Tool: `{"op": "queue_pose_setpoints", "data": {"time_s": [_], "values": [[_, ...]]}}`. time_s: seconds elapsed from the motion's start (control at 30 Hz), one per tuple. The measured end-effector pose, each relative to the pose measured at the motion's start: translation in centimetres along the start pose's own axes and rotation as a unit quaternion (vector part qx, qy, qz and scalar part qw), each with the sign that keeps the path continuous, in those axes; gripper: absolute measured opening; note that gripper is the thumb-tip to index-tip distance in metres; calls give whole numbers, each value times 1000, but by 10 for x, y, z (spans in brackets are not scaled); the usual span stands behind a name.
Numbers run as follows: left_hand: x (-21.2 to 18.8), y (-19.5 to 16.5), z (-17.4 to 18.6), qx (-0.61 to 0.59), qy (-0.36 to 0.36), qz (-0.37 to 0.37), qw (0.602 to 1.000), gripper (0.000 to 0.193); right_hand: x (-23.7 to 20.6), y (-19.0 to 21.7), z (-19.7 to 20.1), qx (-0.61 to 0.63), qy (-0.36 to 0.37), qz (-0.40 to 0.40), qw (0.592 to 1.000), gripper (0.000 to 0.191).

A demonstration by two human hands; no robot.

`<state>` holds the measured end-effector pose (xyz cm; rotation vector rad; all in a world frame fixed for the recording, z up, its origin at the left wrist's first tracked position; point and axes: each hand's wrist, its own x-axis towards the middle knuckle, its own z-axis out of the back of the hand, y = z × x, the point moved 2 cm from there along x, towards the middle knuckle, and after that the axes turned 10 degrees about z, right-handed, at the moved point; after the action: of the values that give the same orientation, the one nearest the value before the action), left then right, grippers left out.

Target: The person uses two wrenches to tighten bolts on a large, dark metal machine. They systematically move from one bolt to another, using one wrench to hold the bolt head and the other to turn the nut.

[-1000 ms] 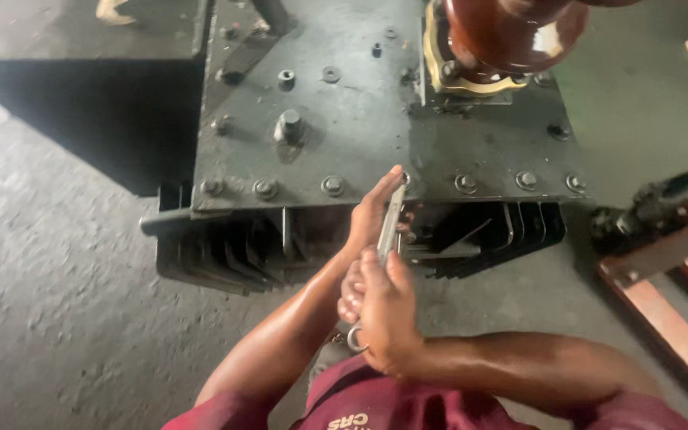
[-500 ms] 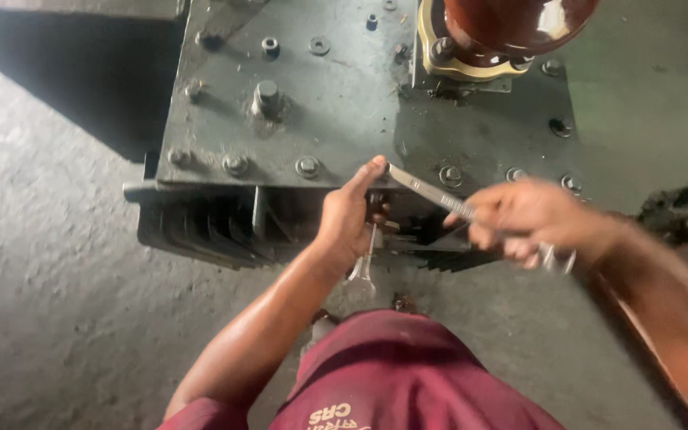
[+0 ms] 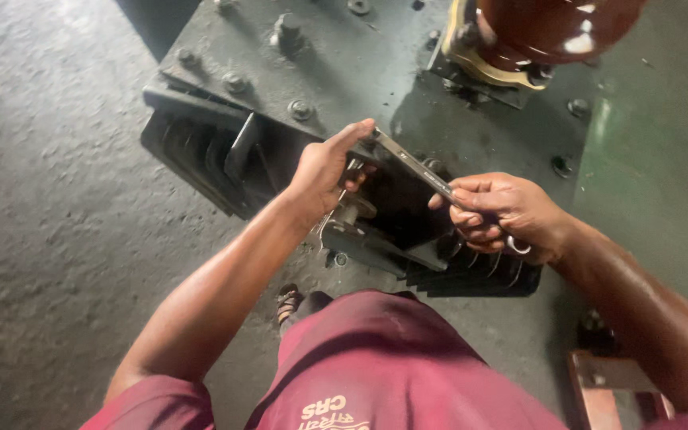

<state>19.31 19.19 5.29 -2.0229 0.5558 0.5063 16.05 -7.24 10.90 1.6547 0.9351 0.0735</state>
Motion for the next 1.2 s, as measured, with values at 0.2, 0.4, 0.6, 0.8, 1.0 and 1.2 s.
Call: {"op": "queue_pose_setpoints", "data": {"time_s": [0.2, 0.4, 0.6, 0.8, 1.0, 1.2], "values": [[-5, -3, -3, 6, -8, 12, 1000, 31, -2, -4, -12, 36, -15, 12, 999, 25], [4, 3, -2, -15, 29, 38, 999, 31, 10, -40, -131, 134, -167, 77, 974, 14], [43, 24, 18, 103, 97, 13, 990, 42, 73, -78, -203, 157, -336, 213, 904, 12], [82, 30, 17, 324, 172, -304, 879, 54, 76, -107, -142, 81, -234, 216, 944, 12], [104, 35, 23, 178, 175, -89, 964, 49, 97, -98, -59, 342, 45, 256, 903, 14], [161, 49, 22, 89, 133, -51, 986, 41, 127, -120, -49, 338, -4, 264, 903, 15]]}}
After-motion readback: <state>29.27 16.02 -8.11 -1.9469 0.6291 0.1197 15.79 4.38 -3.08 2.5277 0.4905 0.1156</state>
